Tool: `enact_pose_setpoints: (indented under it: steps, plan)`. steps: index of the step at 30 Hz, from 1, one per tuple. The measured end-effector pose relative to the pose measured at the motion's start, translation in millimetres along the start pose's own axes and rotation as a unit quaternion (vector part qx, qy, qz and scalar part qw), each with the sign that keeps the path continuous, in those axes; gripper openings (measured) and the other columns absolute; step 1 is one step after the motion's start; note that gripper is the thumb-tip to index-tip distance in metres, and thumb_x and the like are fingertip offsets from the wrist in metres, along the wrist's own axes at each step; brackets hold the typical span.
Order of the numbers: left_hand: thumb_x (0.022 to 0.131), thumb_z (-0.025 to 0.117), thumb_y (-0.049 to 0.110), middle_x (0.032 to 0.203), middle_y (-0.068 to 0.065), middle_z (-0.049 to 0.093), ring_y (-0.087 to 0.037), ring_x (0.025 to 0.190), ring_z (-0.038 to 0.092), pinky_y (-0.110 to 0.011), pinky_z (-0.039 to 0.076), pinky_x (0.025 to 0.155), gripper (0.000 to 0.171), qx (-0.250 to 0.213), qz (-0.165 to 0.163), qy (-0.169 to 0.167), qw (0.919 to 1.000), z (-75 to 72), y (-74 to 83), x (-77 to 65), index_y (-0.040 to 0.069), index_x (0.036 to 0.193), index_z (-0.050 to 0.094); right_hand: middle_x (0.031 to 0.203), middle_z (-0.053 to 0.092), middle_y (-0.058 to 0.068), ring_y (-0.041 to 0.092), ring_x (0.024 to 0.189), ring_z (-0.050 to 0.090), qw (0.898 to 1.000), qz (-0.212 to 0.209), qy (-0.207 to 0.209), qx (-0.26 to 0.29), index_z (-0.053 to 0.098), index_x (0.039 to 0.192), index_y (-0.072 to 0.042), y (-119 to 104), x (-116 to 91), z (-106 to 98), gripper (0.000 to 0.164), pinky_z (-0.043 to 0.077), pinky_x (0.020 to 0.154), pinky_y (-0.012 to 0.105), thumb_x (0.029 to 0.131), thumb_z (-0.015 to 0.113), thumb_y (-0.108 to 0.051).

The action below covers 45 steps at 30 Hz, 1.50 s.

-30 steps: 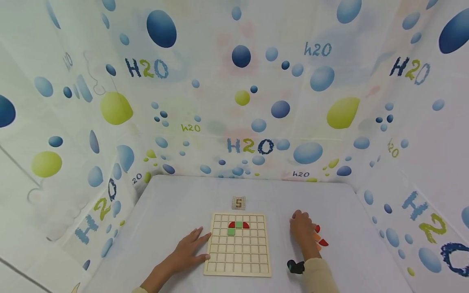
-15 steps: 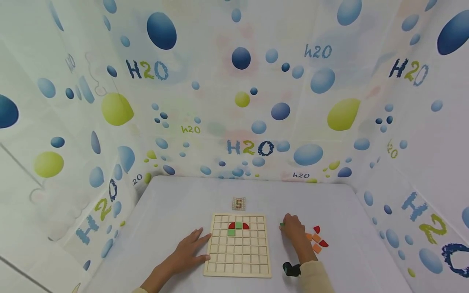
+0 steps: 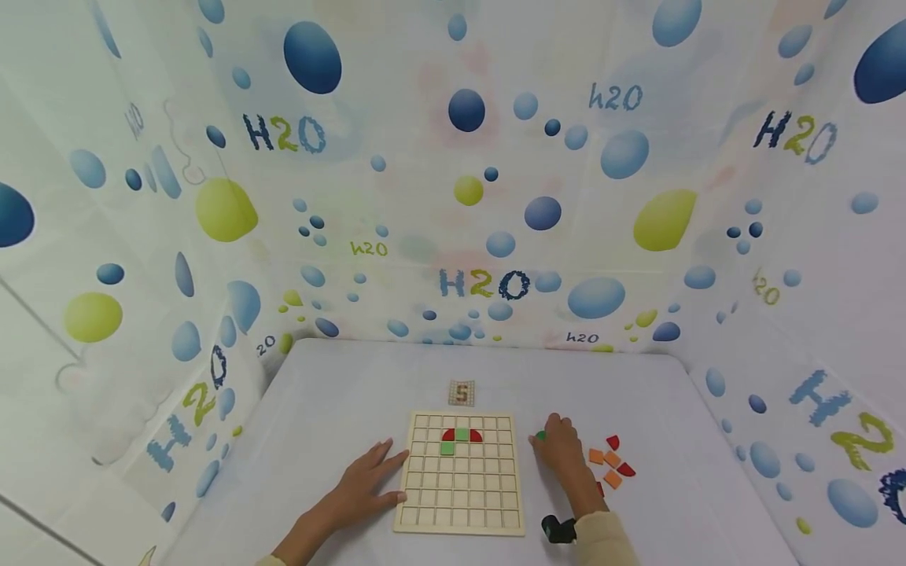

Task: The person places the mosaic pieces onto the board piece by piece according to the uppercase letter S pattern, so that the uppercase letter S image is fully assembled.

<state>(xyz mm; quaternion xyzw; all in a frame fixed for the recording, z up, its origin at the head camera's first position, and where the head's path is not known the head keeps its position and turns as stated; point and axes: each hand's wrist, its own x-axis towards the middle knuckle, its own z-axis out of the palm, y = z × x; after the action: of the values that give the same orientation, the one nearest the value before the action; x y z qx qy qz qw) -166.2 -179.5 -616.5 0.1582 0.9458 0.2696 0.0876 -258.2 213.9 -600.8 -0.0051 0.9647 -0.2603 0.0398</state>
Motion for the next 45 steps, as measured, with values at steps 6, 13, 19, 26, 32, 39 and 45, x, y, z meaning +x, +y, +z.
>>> enact_pose_setpoints:
  steps: [6,13,19,26,32,39,45]
  plan:
    - [0.095,0.068,0.063,0.170,-0.022,0.032,-0.048,0.156,0.029,-0.071,0.028,0.122,0.080,0.005,-0.001,-0.001,1.0000,-1.2,-0.4,-2.8,0.020,0.160,0.048,0.105,0.059,0.025,0.037,0.095,0.061,0.999,-0.035,0.001,0.036,0.059,0.112,0.007,-4.4,-3.2,1.1,0.028,0.055,0.081,0.053,0.090,0.074,-0.002]
    - [0.096,0.069,0.060,0.169,-0.023,0.032,-0.048,0.156,0.030,-0.071,0.029,0.121,0.078,0.009,0.007,-0.002,0.9999,-3.9,-1.0,-8.1,0.019,0.159,0.049,0.095,0.058,0.018,0.030,0.087,0.059,0.998,-0.050,0.029,0.018,0.062,0.100,0.005,-5.5,-10.5,7.9,0.016,0.054,0.075,0.046,0.092,0.075,-0.001]
    - [0.096,0.069,0.060,0.169,-0.024,0.033,-0.048,0.156,0.029,-0.071,0.029,0.121,0.078,0.008,0.009,-0.003,0.9999,-3.2,-2.9,-9.1,0.018,0.159,0.049,0.094,0.061,0.017,0.027,0.085,0.060,0.995,-0.076,0.052,0.042,0.064,0.099,0.006,-12.7,-17.0,6.4,0.013,0.054,0.075,0.044,0.091,0.073,0.000]
    - [0.096,0.069,0.061,0.170,-0.023,0.032,-0.048,0.157,0.029,-0.071,0.028,0.121,0.078,0.010,0.008,-0.002,0.9999,-1.4,-5.4,-7.9,0.020,0.159,0.049,0.098,0.060,0.013,0.022,0.087,0.056,0.992,-0.088,0.047,0.075,0.066,0.105,0.003,-33.3,-19.4,12.1,0.013,0.052,0.075,0.040,0.095,0.073,-0.004]
    - [0.096,0.070,0.057,0.169,-0.023,0.033,-0.048,0.156,0.029,-0.071,0.029,0.121,0.077,0.009,0.012,0.000,0.9999,-2.1,-5.3,-7.5,0.018,0.159,0.049,0.108,0.060,0.011,0.025,0.098,0.061,0.985,-0.127,0.007,0.113,0.067,0.111,-0.002,-67.9,-33.6,24.6,0.015,0.056,0.082,0.044,0.097,0.072,-0.004]
    - [0.096,0.070,0.059,0.170,-0.023,0.032,-0.047,0.157,0.028,-0.070,0.028,0.122,0.077,0.009,0.007,-0.005,0.9999,-2.8,-5.1,-7.4,0.019,0.159,0.049,0.108,0.058,0.007,0.019,0.096,0.055,0.972,-0.204,-0.047,0.110,0.063,0.116,-0.003,-100.8,-49.7,46.3,0.017,0.053,0.078,0.035,0.100,0.070,-0.006]
    - [0.097,0.069,0.058,0.169,-0.023,0.033,-0.048,0.157,0.028,-0.071,0.028,0.121,0.077,0.009,0.008,-0.006,0.9999,-4.4,-5.0,-6.2,0.020,0.159,0.049,0.101,0.056,0.004,0.016,0.090,0.052,0.956,-0.272,-0.053,0.099,0.065,0.105,-0.004,-112.4,-58.3,62.3,0.009,0.053,0.076,0.029,0.098,0.069,0.000]
